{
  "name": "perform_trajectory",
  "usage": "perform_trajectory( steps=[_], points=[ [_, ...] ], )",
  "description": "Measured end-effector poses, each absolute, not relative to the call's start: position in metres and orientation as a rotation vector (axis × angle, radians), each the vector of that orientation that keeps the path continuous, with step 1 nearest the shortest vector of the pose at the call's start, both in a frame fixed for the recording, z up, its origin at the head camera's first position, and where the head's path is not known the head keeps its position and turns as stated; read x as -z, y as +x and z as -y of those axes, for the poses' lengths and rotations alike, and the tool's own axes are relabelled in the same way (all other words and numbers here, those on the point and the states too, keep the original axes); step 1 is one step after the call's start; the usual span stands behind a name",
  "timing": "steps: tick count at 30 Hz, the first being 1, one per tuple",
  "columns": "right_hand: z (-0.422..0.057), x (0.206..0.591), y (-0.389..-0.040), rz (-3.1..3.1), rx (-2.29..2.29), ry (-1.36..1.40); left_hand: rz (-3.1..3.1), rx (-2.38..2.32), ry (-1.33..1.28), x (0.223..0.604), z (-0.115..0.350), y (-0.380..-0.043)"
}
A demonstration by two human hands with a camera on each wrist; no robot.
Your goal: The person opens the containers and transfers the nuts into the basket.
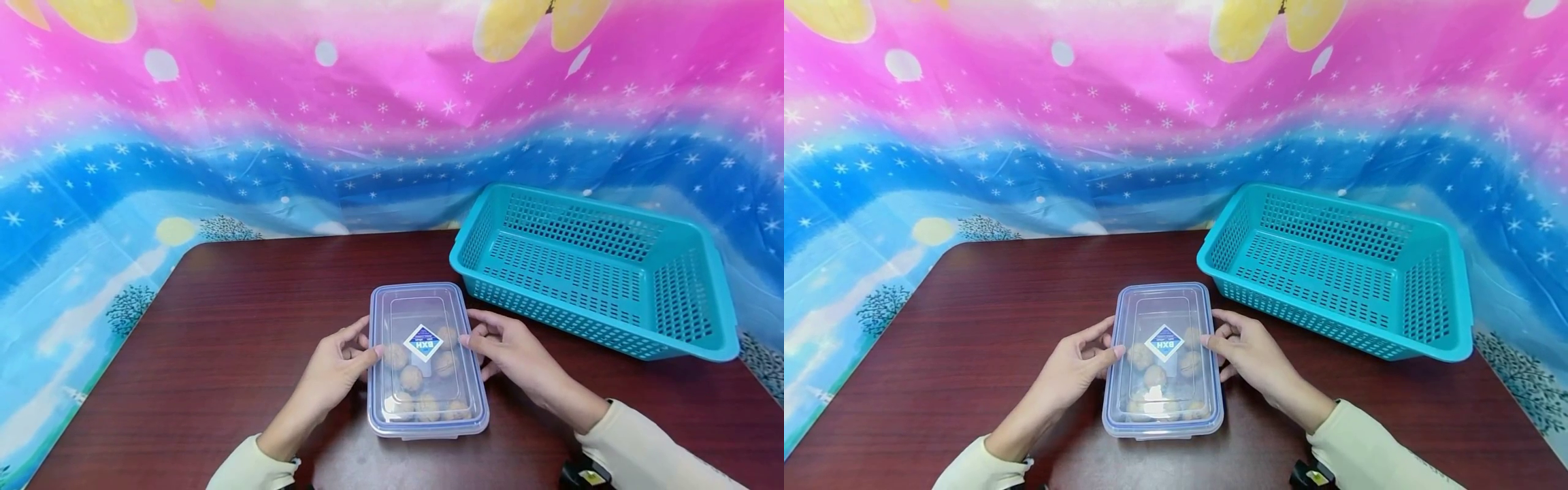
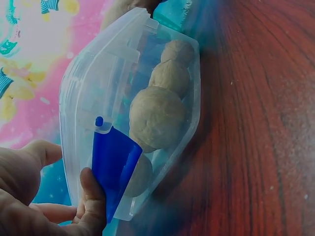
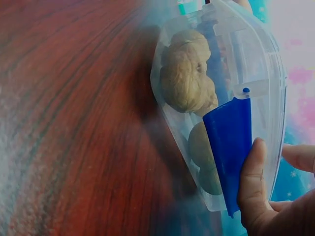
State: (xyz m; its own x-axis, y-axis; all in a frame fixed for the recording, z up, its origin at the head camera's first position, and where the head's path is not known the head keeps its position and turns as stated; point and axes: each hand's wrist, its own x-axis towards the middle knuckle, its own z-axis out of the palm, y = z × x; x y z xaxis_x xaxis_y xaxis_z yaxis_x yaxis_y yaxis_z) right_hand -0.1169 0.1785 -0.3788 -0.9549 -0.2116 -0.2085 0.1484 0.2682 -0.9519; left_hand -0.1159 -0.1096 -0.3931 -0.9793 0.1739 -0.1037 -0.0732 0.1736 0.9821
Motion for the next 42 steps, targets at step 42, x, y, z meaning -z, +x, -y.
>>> perform_trajectory(
  steps=[42],
  points=[
    [-0.178, 0.362, -0.118, -2.314, 1.680, -0.073, -2.255, -1.864, 0.079, 0.381, 0.111, -0.120]
  ],
)
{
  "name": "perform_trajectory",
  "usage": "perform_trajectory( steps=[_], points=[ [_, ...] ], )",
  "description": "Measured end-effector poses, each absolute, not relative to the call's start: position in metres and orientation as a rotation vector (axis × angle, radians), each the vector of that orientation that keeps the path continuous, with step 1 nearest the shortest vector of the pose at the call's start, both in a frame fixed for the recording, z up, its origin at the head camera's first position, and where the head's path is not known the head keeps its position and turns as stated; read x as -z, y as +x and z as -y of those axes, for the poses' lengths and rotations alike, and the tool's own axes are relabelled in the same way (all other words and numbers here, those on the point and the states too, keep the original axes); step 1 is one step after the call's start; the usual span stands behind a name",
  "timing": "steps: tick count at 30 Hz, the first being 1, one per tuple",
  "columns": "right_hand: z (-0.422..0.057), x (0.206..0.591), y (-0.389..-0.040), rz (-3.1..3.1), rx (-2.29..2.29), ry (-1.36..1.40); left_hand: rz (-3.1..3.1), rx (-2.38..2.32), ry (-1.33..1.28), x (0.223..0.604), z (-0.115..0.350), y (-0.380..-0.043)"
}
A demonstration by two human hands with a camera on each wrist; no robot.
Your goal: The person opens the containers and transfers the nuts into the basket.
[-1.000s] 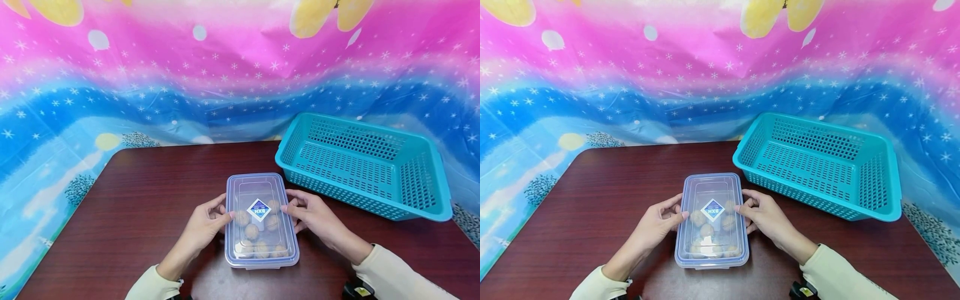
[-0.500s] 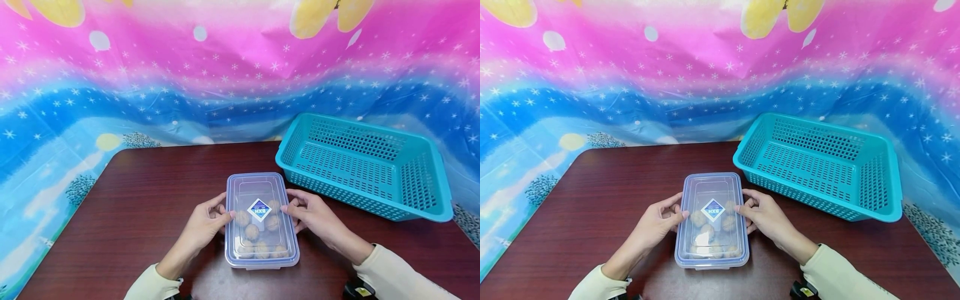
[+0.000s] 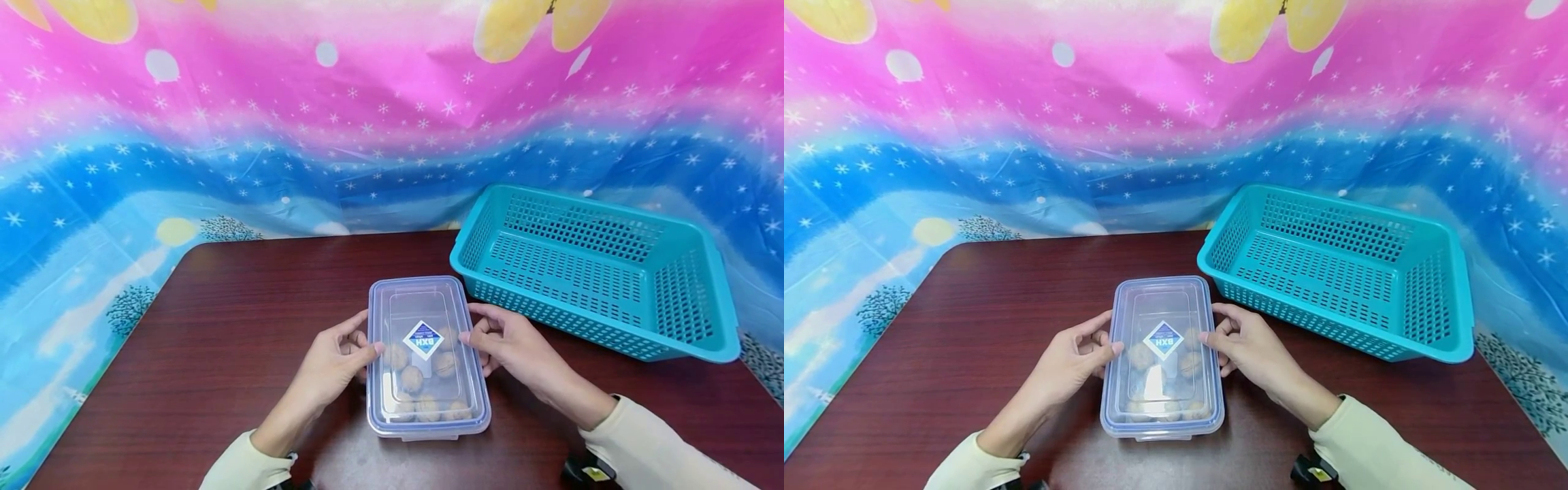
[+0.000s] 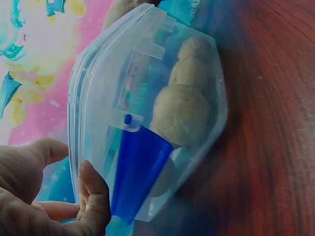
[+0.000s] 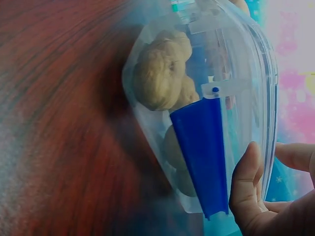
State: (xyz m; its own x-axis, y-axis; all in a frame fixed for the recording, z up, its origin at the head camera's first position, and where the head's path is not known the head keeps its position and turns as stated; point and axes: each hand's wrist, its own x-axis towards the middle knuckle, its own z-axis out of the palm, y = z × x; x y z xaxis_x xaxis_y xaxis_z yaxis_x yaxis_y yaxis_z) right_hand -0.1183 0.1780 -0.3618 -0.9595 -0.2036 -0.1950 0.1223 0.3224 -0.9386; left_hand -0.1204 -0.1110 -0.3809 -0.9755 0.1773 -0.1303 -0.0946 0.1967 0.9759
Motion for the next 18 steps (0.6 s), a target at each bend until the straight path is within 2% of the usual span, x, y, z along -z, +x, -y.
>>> perform_trajectory(
  steps=[18],
  points=[
    [-0.182, 0.338, -0.116, -2.238, 1.768, -0.157, -2.190, -1.907, 0.127, 0.354, 0.117, -0.117]
  ],
)
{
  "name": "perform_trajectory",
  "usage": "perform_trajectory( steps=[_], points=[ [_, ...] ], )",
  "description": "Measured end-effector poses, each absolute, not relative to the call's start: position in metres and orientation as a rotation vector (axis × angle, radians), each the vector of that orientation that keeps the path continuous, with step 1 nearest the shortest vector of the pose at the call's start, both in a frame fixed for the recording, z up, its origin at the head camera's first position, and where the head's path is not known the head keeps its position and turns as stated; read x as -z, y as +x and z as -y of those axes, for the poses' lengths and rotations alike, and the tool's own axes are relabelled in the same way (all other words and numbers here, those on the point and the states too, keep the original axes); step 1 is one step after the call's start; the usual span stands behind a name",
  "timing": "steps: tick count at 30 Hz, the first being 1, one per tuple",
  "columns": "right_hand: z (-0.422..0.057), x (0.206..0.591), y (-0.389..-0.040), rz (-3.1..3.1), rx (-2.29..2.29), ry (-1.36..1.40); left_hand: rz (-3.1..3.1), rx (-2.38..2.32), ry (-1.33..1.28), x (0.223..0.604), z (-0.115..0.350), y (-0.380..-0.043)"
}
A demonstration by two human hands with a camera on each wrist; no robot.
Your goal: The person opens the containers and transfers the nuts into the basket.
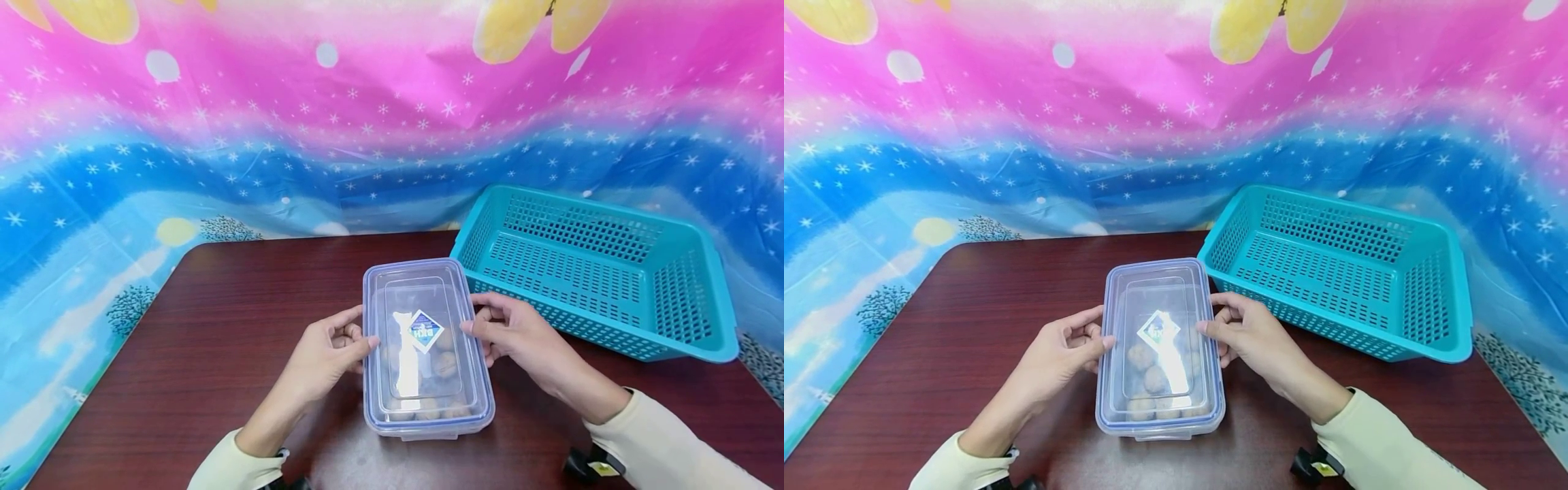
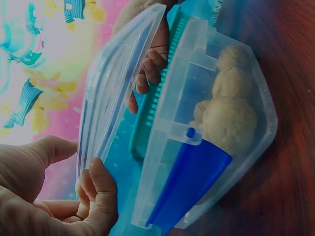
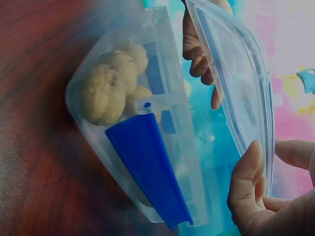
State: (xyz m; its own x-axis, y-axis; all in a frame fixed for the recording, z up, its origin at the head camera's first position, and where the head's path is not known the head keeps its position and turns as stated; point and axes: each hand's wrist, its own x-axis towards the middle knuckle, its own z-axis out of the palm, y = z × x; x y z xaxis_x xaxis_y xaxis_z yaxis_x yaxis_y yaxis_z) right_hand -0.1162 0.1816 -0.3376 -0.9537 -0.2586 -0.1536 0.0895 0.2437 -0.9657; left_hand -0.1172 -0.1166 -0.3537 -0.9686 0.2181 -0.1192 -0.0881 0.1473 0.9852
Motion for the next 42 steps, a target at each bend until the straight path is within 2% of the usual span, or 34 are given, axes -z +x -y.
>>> perform_trajectory(
  steps=[9, 18, 24, 42],
  points=[
    [-0.181, 0.325, -0.115, -2.310, 1.748, -0.158, -2.180, -1.927, 0.170, 0.344, 0.118, -0.115],
    [-0.176, 0.310, -0.106, -2.577, 1.683, -0.157, -2.498, -1.847, 0.283, 0.326, 0.119, -0.111],
    [-0.175, 0.309, -0.102, -2.730, 1.663, -0.216, -2.590, -1.890, 0.394, 0.321, 0.119, -0.109],
    [-0.176, 0.315, -0.097, -2.800, 1.728, -0.379, -2.604, -2.006, 0.466, 0.322, 0.121, -0.098]
  ],
)
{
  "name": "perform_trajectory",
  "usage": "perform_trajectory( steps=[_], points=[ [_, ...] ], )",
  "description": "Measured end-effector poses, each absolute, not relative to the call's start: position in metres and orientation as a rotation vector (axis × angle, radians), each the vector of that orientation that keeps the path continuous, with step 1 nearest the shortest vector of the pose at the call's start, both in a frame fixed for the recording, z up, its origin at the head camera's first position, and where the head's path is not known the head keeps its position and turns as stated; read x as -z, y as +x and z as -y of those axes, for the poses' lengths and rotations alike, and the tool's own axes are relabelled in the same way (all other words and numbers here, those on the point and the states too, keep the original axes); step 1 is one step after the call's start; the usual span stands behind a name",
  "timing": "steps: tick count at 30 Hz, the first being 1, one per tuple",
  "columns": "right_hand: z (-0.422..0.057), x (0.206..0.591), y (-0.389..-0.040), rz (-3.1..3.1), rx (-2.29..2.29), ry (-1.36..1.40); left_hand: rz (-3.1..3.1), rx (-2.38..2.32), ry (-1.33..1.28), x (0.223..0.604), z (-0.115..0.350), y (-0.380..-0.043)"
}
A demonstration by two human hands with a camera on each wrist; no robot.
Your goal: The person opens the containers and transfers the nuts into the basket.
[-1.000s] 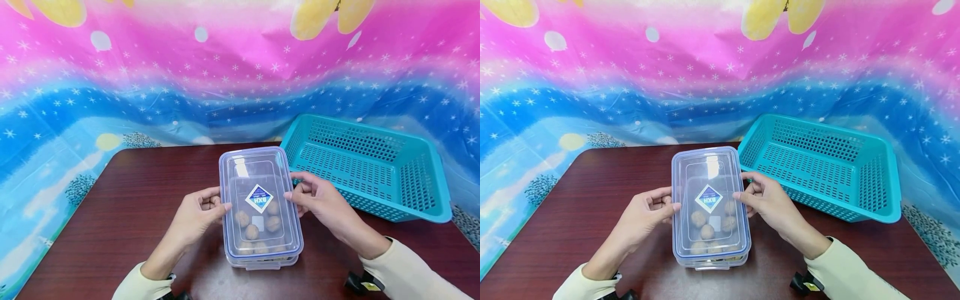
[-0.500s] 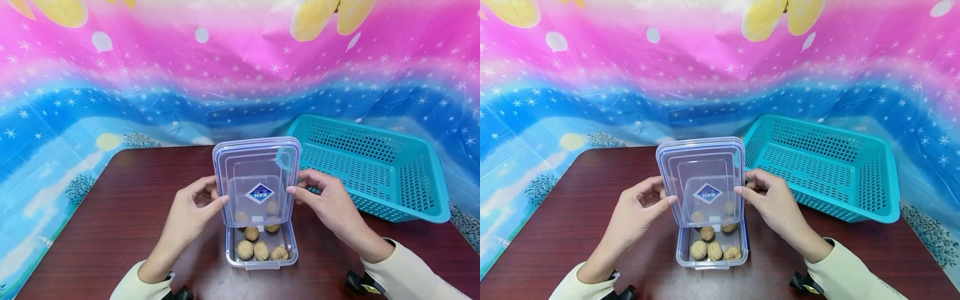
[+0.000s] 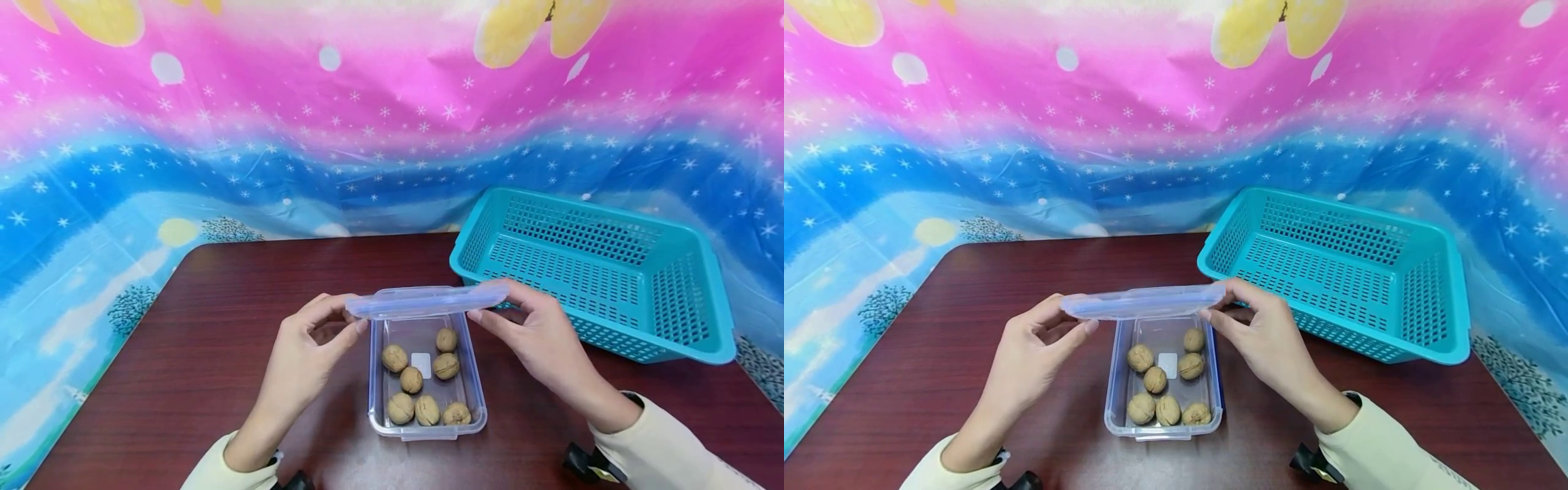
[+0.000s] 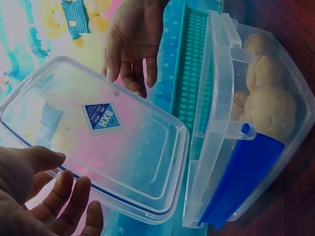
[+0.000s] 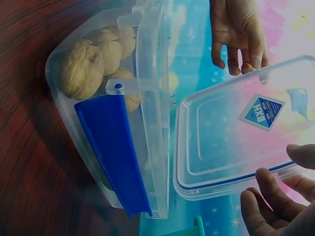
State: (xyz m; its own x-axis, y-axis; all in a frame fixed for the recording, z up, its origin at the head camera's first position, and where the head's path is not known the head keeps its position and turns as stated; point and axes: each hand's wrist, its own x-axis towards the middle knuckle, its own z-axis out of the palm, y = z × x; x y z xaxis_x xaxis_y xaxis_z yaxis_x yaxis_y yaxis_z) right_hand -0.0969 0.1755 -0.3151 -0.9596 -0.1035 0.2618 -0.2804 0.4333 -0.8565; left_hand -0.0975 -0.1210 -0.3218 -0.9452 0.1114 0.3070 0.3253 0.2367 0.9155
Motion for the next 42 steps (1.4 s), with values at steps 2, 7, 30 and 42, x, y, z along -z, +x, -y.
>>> perform_trajectory(
  steps=[2, 7, 30, 42],
  points=[
    [-0.176, 0.317, -0.097, 2.507, -1.523, 0.366, 2.324, 1.792, -0.418, 0.323, 0.122, -0.097],
    [-0.177, 0.319, -0.097, 2.518, -1.442, 0.393, 2.325, 1.773, -0.441, 0.325, 0.123, -0.097],
    [-0.173, 0.327, -0.102, 2.553, -1.753, 0.351, 2.436, 1.742, -0.391, 0.341, 0.132, -0.104],
    [-0.161, 0.327, -0.118, 2.631, -1.998, 0.258, 2.444, 2.061, -0.253, 0.343, 0.142, -0.116]
  ],
)
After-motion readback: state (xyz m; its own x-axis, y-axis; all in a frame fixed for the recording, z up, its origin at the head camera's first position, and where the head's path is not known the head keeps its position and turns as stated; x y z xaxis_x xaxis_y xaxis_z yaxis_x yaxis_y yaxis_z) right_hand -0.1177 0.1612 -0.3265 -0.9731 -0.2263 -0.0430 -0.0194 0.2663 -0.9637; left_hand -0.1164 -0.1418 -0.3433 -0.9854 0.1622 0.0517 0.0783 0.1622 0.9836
